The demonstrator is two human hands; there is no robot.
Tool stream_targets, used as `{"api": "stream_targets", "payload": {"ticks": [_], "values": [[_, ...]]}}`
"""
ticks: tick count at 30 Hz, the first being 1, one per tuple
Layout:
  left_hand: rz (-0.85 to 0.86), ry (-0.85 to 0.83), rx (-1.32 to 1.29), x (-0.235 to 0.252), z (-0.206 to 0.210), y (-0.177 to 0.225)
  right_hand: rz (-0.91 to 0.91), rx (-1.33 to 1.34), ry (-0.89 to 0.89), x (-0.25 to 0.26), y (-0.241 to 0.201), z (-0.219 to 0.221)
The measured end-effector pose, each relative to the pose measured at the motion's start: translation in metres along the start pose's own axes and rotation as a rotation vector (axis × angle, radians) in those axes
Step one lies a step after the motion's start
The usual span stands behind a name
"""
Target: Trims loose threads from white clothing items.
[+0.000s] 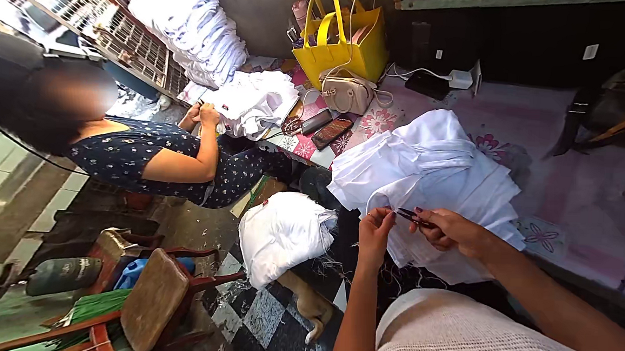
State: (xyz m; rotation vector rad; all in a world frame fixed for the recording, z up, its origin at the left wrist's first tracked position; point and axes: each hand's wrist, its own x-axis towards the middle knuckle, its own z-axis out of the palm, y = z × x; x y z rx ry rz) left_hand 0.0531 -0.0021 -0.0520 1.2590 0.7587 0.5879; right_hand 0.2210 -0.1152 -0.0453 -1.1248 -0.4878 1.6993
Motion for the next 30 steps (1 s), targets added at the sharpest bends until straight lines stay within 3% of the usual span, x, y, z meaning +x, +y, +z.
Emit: {"api": "stream_targets", "payload": {"ticks": [8,11,18,22,30], "values": [[0.263,-0.054,0.369,-0.003,-0.004,-0.002,0.046,0.043,0.004,0.007,-0.001,0.001],[0.288,-0.067,0.423,-0.002,0.000,-0.005,0.018,0.032,0.042,0.008,0.000,0.003],[0.122,-0.003,0.175,-0.003,-0.004,-0.006,-0.072,0.025,0.083,0.003,0.001,0.000],[0.017,0.043,0.009,-0.006,-0.002,-0.002,-0.024,-0.006,0.038,-0.003,0.003,0.002],[0.037,0.049,-0.019,-0.009,0.003,-0.001,-0.050,-0.041,-0.019,0.010,0.006,0.004]]}}
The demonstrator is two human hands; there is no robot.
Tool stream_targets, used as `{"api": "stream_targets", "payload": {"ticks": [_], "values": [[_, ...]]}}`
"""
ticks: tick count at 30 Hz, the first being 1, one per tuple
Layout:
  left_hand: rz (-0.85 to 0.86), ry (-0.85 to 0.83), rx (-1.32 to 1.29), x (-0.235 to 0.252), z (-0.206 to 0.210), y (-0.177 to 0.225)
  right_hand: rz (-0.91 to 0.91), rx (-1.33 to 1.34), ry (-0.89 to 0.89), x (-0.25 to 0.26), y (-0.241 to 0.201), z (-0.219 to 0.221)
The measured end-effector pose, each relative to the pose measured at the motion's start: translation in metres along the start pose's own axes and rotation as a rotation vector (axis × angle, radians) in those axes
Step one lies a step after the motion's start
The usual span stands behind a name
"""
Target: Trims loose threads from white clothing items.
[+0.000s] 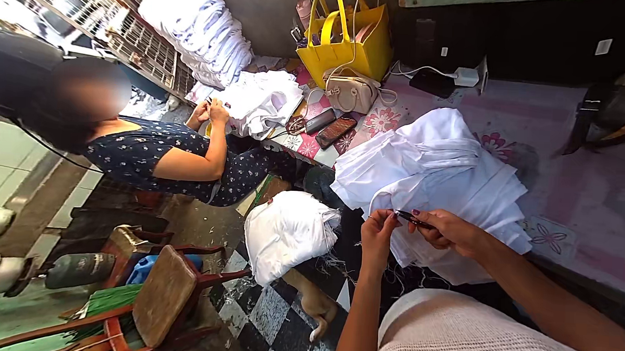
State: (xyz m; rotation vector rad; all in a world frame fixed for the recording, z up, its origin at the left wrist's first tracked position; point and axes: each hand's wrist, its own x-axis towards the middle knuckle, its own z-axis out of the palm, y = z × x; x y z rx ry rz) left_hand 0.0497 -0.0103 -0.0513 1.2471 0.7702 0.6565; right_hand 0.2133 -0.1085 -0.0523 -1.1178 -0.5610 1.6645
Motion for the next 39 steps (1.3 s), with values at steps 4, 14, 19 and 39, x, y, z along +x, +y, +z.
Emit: {"api": "stream_targets", "payload": {"ticks": [4,14,19,39], "values": [[-0.007,-0.001,-0.032,0.001,0.002,-0.002,-0.029,-0.017,0.025,0.001,0.001,-0.002],[-0.054,-0.002,-0.159,0.002,0.006,-0.003,-0.304,-0.197,0.398,-0.004,0.013,-0.001],[0.081,-0.047,0.018,0.000,0.011,-0.007,-0.270,-0.211,0.462,0.010,0.016,0.006],[0.025,-0.058,0.139,-0.004,0.005,-0.001,0.017,0.065,0.053,-0.023,0.012,-0.002]]}}
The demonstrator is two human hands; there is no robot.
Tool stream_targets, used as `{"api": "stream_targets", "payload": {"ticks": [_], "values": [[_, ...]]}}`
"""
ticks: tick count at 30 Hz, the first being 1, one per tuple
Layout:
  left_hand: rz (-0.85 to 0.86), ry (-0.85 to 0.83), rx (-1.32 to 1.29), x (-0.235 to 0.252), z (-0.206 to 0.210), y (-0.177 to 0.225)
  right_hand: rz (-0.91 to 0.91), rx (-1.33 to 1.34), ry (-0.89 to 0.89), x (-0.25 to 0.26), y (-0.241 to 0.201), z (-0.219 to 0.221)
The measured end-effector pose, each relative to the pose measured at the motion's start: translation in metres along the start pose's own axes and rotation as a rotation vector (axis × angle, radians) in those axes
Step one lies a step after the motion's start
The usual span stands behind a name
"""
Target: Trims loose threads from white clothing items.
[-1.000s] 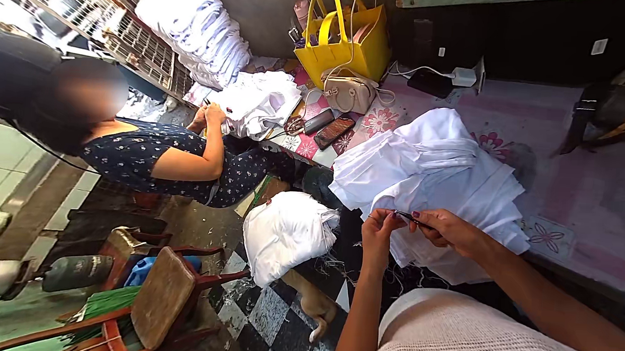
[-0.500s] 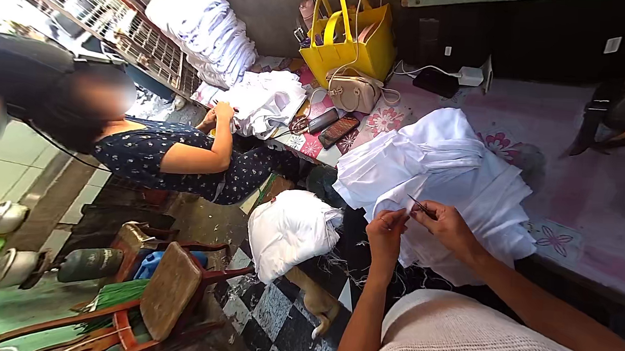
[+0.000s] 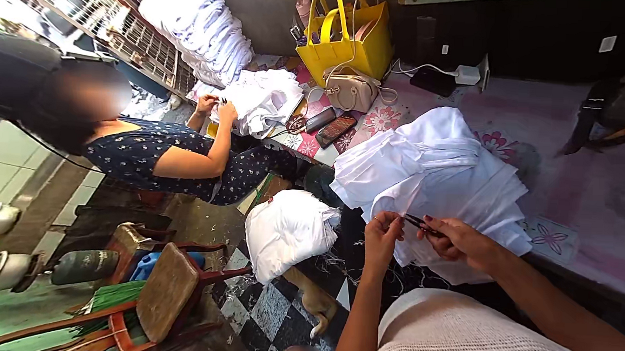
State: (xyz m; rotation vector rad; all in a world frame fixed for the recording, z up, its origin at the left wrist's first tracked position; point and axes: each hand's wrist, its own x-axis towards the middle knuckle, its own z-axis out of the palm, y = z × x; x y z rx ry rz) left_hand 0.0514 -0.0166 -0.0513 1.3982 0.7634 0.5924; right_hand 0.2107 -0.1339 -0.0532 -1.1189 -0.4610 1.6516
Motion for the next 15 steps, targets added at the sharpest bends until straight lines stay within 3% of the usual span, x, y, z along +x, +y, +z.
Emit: {"api": "stream_targets", "payload": {"ticks": [9,15], "values": [[0.034,-0.002,0.060,-0.001,0.001,-0.002,-0.055,0.210,0.001,0.012,0.010,0.010],[0.031,0.001,0.035,-0.001,0.003,-0.007,-0.099,0.215,0.028,0.017,0.018,0.009]]}}
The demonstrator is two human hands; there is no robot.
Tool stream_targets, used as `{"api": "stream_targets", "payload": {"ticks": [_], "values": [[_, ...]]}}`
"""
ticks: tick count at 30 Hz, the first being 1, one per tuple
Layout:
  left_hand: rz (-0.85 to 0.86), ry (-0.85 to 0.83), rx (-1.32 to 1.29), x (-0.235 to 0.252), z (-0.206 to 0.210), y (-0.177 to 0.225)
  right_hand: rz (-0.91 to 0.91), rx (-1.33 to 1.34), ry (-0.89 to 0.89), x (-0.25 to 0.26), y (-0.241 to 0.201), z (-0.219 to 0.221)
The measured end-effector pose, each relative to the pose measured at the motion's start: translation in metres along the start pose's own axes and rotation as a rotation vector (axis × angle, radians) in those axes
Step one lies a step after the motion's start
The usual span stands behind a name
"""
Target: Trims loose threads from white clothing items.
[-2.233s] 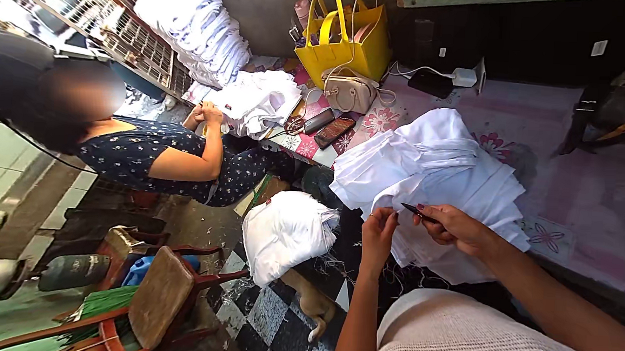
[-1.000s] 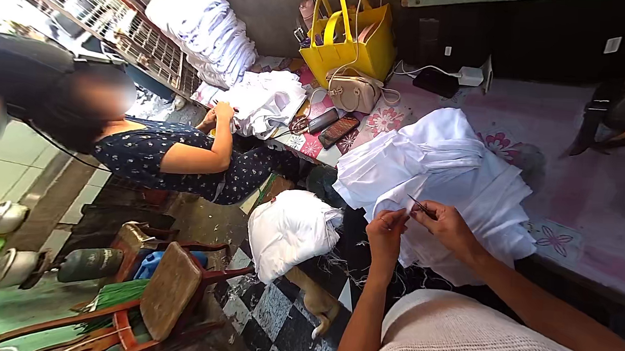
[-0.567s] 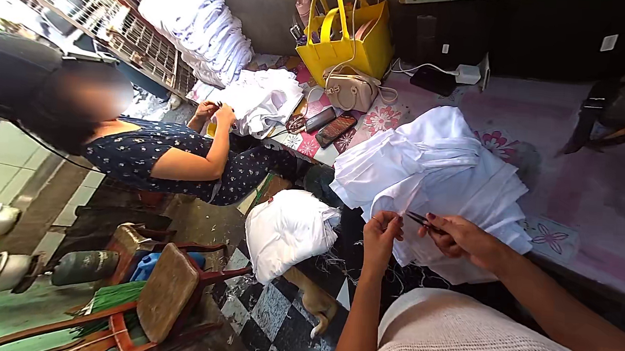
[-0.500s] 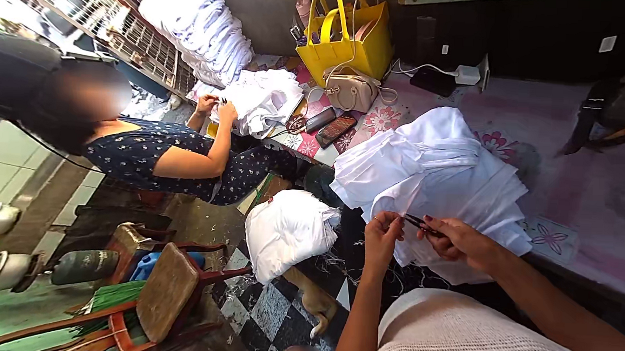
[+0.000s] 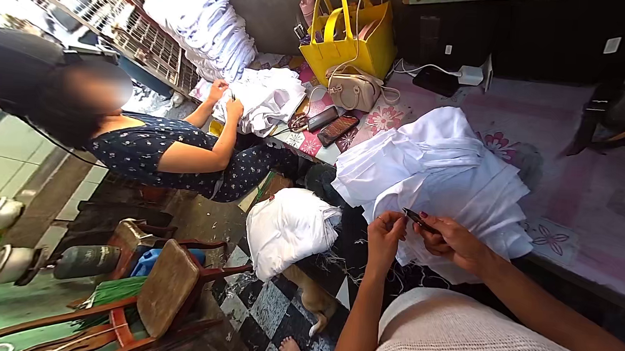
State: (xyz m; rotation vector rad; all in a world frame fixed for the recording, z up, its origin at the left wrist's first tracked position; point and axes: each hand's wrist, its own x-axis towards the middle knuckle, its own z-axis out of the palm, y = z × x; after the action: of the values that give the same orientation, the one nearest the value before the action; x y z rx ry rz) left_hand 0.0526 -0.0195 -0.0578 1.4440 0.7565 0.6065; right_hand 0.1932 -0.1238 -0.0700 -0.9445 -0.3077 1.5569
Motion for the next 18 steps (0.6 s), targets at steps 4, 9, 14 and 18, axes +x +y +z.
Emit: {"api": "stream_targets", "payload": {"ticks": [4,9,14,18], "values": [[-0.009,0.012,-0.024,-0.001,-0.001,-0.004,-0.026,-0.043,0.025,0.001,0.001,-0.001],[-0.040,-0.333,0.369,-0.015,-0.025,0.005,-0.133,-0.152,0.094,-0.008,-0.010,-0.009],[-0.124,-0.429,0.839,-0.032,-0.036,0.022,-0.485,-0.533,0.311,-0.021,-0.023,-0.004],[0.053,-0.042,0.855,-0.012,0.005,-0.005,-0.617,-1.248,0.530,0.006,-0.002,0.022]]}}
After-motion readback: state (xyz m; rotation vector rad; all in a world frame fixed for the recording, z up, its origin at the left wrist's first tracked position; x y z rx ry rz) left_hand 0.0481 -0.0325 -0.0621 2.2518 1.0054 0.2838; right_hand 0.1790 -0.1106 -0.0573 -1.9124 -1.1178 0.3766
